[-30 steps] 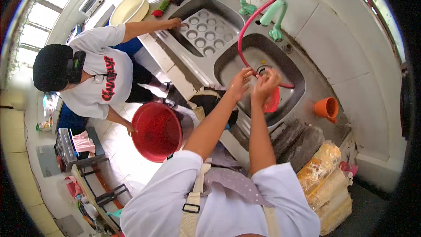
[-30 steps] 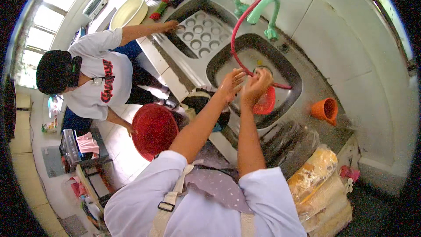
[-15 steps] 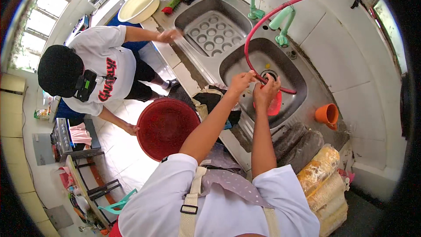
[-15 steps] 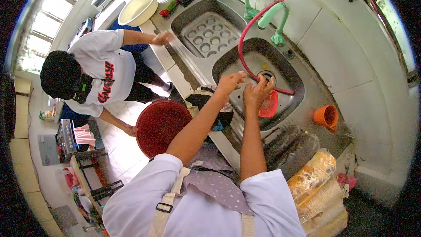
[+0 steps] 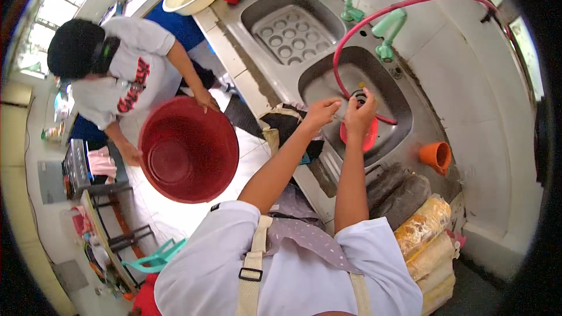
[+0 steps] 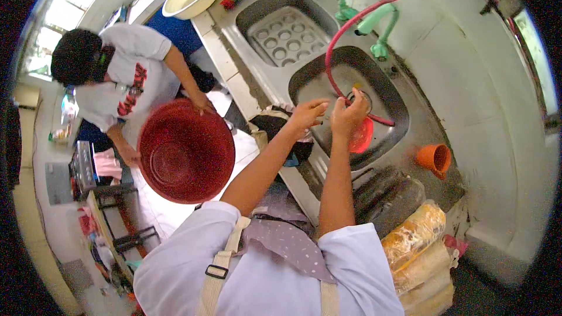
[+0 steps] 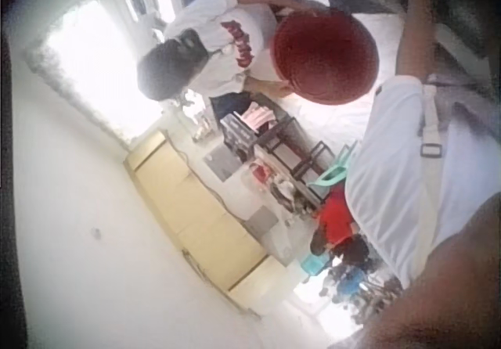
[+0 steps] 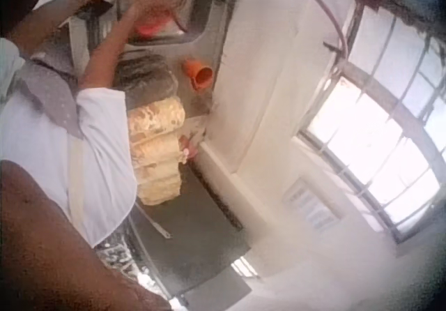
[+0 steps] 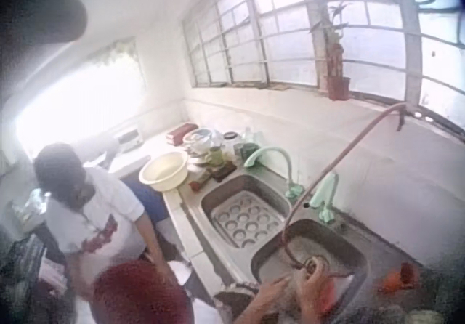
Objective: The person washes their hands and a small red bowl at a kitchen sink, then uses dish soap from a green bottle to continue cleaning their hands.
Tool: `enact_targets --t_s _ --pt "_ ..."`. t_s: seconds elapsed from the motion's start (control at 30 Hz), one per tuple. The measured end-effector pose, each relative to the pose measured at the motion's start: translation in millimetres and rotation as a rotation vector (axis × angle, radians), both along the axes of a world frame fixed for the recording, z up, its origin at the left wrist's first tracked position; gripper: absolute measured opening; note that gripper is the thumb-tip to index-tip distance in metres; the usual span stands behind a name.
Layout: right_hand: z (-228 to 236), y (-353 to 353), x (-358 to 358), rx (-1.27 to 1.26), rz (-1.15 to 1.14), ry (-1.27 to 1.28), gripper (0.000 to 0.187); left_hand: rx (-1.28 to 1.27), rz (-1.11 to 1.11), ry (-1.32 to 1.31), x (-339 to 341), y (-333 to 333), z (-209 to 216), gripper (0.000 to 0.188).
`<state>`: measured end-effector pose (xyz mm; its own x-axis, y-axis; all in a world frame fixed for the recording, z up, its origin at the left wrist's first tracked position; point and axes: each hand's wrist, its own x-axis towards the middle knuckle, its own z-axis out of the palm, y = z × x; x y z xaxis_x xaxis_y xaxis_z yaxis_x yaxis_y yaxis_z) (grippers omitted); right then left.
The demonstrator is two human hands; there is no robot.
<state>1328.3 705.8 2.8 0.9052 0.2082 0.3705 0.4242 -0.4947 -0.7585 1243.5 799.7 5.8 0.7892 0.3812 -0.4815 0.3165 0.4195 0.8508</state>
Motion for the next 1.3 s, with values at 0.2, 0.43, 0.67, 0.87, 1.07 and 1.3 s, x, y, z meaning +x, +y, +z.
enact_targets --t_s 0.2,0.43,0.67,0.87,1.07,1.3 --pt "-1.9 3.3 -9.3 0.176 0.073 0.218 0.032 0.093 0.025 0.044 -7.2 -3.1 -19.6 0.04" --pt "-2.1 10.7 -16.9 0.084 0.088 0.152 0.029 0.092 0.074 -0.079 -18.3 -1.9 -6.7 0.038" --pt "33.1 15.4 -18.2 0.062 0.099 0.004 0.025 0.067 0.124 0.005 -24.5 -1.5 29.2 0.032" --pt "109.4 37.4 -16.6 0.248 0.17 0.096 0.019 0.088 0.058 0.045 -31.8 7.3 13.3 0.034" --pt "131.5 35.8 -10.4 0.311 0.094 0.031 0.016 0.026 0.011 0.001 -32.1 1.9 5.4 0.037" --pt "98.6 14.8 -9.8 0.223 -0.058 0.025 0.016 0.027 -0.034 0.016 -28.4 12.7 -5.6 0.033"
